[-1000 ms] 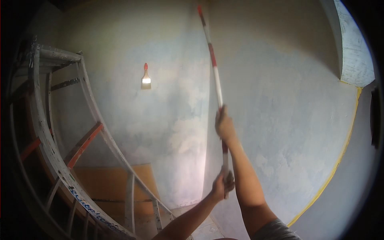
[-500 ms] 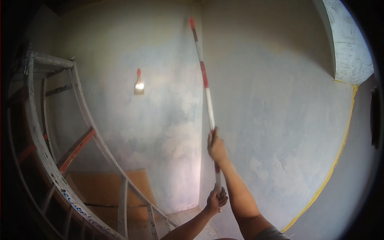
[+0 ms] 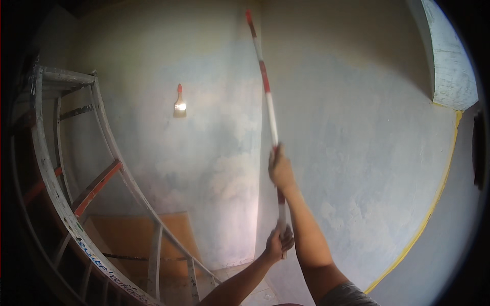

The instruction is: The person applies paint to a piece of cardboard with a brush. Then, the person uses a brush to apply paint from a tray to a wall corner and uses a paint roller on an extension pole to paint the upper wall and ceiling area.

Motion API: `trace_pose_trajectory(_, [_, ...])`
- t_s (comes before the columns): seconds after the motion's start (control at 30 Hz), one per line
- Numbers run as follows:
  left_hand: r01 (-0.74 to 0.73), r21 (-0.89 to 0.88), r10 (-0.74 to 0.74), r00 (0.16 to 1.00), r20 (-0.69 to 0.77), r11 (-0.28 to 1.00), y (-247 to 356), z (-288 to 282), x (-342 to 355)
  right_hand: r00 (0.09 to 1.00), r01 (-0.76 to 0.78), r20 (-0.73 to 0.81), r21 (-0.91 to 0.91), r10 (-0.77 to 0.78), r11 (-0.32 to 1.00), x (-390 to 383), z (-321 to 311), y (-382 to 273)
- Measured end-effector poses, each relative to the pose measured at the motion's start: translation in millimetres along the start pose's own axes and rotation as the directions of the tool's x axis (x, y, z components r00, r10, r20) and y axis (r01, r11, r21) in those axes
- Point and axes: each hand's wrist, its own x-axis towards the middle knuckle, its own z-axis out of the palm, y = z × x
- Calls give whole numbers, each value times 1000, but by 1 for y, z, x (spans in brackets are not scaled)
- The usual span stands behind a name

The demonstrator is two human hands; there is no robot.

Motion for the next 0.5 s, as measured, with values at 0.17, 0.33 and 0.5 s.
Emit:
trace_pose_trajectory(0.17, [15,33,-20,988,154,999,-47,-33,-27,993,78,-89,63,-72,995,-59,15,39])
trace_pose_trajectory(0.33, [25,12,-27,990,141,1000,-23,-3,-8,1000,-2,-20,65,3,998,-29,-8,14])
trace_pose_trajectory(0.5, [1,-13,1,983,186,1000,-60,-33,-34,996,26,-84,47,-22,999,-77,9,33])
